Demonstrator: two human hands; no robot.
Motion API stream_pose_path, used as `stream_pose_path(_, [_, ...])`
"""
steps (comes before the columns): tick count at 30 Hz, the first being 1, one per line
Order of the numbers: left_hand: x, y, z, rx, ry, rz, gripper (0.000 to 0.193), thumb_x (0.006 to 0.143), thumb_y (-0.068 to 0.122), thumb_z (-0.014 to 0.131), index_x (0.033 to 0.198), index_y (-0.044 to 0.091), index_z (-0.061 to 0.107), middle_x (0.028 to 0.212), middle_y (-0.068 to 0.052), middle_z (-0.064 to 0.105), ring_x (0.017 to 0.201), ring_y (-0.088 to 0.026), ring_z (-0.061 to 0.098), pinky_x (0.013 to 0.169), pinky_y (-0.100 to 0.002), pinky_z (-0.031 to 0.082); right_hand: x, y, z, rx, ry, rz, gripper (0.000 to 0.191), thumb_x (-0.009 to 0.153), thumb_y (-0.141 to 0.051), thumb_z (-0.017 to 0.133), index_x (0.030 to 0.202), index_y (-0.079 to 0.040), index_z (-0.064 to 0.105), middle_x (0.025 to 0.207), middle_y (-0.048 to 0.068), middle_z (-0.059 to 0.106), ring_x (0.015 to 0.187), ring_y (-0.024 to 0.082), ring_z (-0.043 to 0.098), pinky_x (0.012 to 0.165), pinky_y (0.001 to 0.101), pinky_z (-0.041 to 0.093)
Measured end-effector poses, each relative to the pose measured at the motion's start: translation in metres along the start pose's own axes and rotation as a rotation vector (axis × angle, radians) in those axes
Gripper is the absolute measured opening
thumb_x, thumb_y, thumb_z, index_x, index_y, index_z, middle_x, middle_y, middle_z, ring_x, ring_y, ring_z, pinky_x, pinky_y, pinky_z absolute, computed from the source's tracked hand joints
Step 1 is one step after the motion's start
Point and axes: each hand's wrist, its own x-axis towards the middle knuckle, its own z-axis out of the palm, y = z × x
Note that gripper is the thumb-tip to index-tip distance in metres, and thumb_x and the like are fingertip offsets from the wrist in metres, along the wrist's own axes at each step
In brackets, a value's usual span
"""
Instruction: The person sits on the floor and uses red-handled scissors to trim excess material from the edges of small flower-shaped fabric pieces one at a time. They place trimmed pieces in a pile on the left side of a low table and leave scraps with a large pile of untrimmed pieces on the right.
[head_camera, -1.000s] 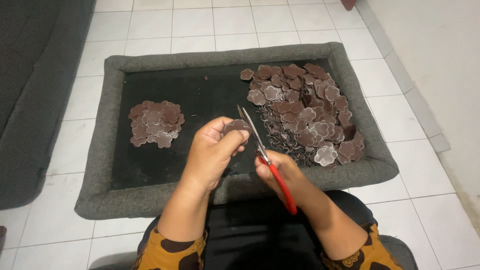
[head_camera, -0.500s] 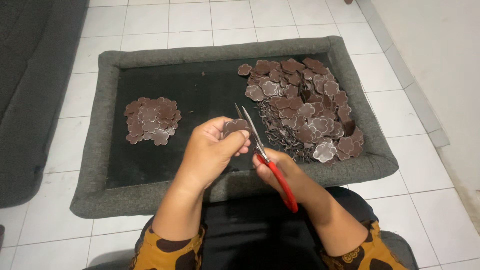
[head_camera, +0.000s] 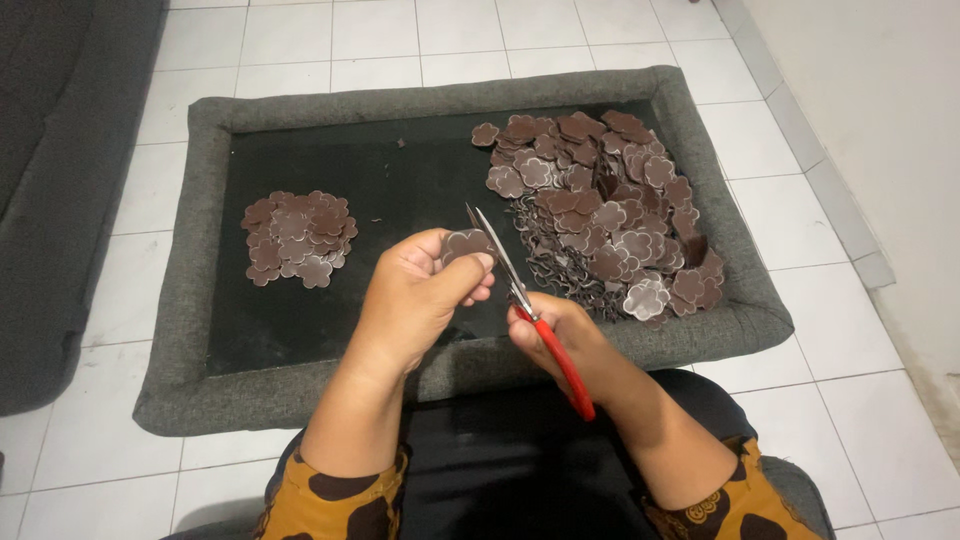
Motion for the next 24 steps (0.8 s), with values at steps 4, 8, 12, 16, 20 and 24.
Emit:
stream_pose_path(4, [0.0, 0.002, 0.0, 0.013, 0.056, -0.026, 0.011, 0.09, 0.01, 0.071, 0.094, 0.0, 0.072, 0.081, -0.004, 0.072, 0.07, -0.008, 0.065, 0.065, -0.022, 0.053, 0.0, -0.006, 0.0, 0.013, -0.004, 0.052, 0.031, 0.101, -0.036, 0.063, 0.088, -0.01, 0.054, 0.075, -0.008, 0.043, 0.068, 0.004, 0.039, 0.057, 0.0234, 0.033])
stream_pose_path(8, [0.0, 0.003, -0.003, 0.057, 0.023, -0.025, 0.012, 0.091, 0.011, 0.07, 0.094, 0.0, 0.072, 0.079, -0.003, 0.071, 0.069, -0.008, 0.064, 0.064, -0.022, 0.051, -0.001, -0.012, 0.001, -0.031, -0.039, 0.043, 0.029, 0.1, -0.036, 0.062, 0.091, -0.01, 0.053, 0.078, -0.007, 0.044, 0.071, 0.004, 0.041, 0.059, 0.0236, 0.036])
stream_pose_path(12, [0.001, 0.001, -0.002, 0.07, 0.003, -0.031, 0.013, 0.091, 0.011, 0.071, 0.095, -0.001, 0.073, 0.079, -0.004, 0.072, 0.069, -0.007, 0.064, 0.064, -0.022, 0.052, 0.0, -0.014, 0.0, -0.11, -0.055, -0.057, 0.027, 0.103, -0.034, 0.06, 0.094, -0.01, 0.052, 0.082, -0.006, 0.046, 0.077, 0.005, 0.043, 0.065, 0.0234, 0.04])
stream_pose_path(16, [0.001, 0.0, -0.002, 0.073, 0.014, -0.034, 0.013, 0.091, 0.011, 0.07, 0.095, -0.001, 0.073, 0.079, -0.004, 0.072, 0.068, -0.007, 0.065, 0.063, -0.021, 0.052, -0.001, -0.01, 0.0, -0.082, -0.033, -0.037, 0.025, 0.102, -0.033, 0.061, 0.094, -0.01, 0.053, 0.081, -0.007, 0.044, 0.076, 0.004, 0.041, 0.063, 0.0231, 0.038])
stream_pose_path(20, [0.001, 0.0, -0.002, 0.076, 0.012, -0.03, 0.013, 0.091, 0.011, 0.07, 0.095, -0.001, 0.073, 0.079, -0.004, 0.072, 0.068, -0.008, 0.064, 0.063, -0.022, 0.051, -0.002, -0.006, 0.0, -0.016, -0.022, 0.015, 0.025, 0.101, -0.034, 0.061, 0.094, -0.011, 0.055, 0.078, -0.009, 0.044, 0.071, 0.003, 0.04, 0.059, 0.0222, 0.035])
stream_pose_path(24, [0.002, 0.0, -0.004, 0.081, 0.007, -0.044, 0.013, 0.09, 0.011, 0.071, 0.096, -0.001, 0.073, 0.079, -0.004, 0.072, 0.067, -0.008, 0.065, 0.062, -0.022, 0.052, -0.002, -0.004, 0.0, 0.024, -0.023, 0.054, 0.025, 0.101, -0.035, 0.062, 0.093, -0.011, 0.057, 0.076, -0.01, 0.044, 0.068, 0.002, 0.04, 0.057, 0.0215, 0.034])
